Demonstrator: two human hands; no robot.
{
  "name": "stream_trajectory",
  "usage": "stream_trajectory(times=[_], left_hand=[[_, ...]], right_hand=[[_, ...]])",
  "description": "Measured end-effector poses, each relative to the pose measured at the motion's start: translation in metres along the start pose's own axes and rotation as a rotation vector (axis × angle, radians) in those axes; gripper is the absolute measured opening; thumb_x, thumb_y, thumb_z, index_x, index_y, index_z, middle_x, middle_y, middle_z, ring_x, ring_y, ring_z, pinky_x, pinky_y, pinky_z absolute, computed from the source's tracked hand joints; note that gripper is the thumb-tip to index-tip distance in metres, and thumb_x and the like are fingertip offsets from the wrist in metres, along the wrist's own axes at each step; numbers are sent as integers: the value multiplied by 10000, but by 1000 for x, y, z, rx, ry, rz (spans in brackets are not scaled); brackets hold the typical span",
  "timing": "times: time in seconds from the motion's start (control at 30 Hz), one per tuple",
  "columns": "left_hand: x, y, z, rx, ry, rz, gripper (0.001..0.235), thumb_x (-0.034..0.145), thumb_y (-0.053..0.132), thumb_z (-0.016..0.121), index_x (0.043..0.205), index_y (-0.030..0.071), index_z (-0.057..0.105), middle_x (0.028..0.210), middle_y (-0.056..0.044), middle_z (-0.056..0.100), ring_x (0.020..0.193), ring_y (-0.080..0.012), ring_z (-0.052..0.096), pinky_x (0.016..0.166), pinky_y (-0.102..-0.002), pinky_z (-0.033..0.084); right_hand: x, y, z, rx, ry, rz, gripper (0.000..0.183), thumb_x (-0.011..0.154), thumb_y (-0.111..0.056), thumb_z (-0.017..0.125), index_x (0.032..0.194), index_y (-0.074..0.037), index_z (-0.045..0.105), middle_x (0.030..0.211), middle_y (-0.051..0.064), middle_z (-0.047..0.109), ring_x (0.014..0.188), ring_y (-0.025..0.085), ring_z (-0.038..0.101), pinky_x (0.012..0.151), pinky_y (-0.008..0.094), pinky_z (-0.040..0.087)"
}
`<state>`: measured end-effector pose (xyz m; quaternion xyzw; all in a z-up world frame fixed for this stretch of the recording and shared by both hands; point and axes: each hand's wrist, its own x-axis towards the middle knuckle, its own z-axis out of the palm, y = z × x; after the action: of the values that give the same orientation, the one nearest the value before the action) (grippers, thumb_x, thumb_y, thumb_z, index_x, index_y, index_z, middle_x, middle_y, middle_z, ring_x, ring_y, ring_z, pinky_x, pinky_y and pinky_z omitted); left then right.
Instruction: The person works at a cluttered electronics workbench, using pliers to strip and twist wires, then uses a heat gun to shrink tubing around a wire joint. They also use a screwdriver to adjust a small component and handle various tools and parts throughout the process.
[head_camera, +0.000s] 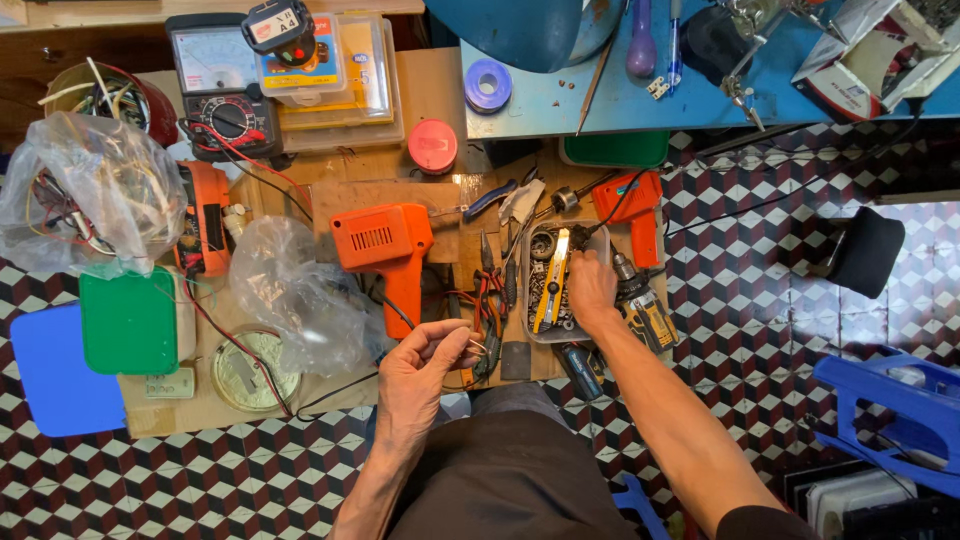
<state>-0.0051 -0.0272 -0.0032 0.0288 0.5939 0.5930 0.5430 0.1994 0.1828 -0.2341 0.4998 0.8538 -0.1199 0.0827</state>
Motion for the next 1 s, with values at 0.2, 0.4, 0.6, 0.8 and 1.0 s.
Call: stream_trajectory(times=[0.2, 0.4, 0.6, 0.8, 1.0], left_hand=[[5, -4, 2, -3, -24, 37, 274, 963, 165, 688, 1150, -31, 722, 993, -103, 772, 872, -137, 728, 837, -281, 606], [4, -10, 2, -8, -28, 50, 265, 967, 166, 683, 1145, -27, 716, 1004, -98, 775, 887, -131, 729, 843, -281, 608], [6, -11, -1, 2, 0, 56, 267, 969, 163, 684, 1151, -30, 716, 996, -106, 772, 873, -135, 728, 838, -282, 613], [11, -9, 7, -25, -24, 44, 264, 975, 167, 674, 1156, -22, 710, 1000, -107, 770, 886, -132, 730, 838, -272, 604], [8, -6, 20, 41, -56, 78, 278, 977, 174, 671, 1167, -25, 709, 1003, -108, 770, 881, -132, 736, 835, -273, 617]], right_hand=[[14, 4, 8, 11, -20, -18, 123, 841, 9, 628, 915, 38, 722, 1029, 291, 687, 868, 448, 713, 718, 509, 595], [23, 11, 5, 51, -109, -94, 124, 868, -29, 635, 883, 60, 721, 1039, 292, 693, 862, 461, 703, 730, 520, 582], [1, 15, -24, 310, -71, -7, 142, 966, -70, 661, 916, 40, 735, 895, 267, 725, 804, 415, 686, 725, 505, 536], [-32, 28, -58, 1514, -315, 541, 195, 978, -121, 656, 1023, 57, 721, 892, 95, 720, 626, 91, 599, 504, 227, 451], [-46, 24, -87, 1777, -346, 598, 189, 980, -109, 646, 1052, 61, 687, 924, 111, 710, 683, 99, 654, 539, 215, 500]])
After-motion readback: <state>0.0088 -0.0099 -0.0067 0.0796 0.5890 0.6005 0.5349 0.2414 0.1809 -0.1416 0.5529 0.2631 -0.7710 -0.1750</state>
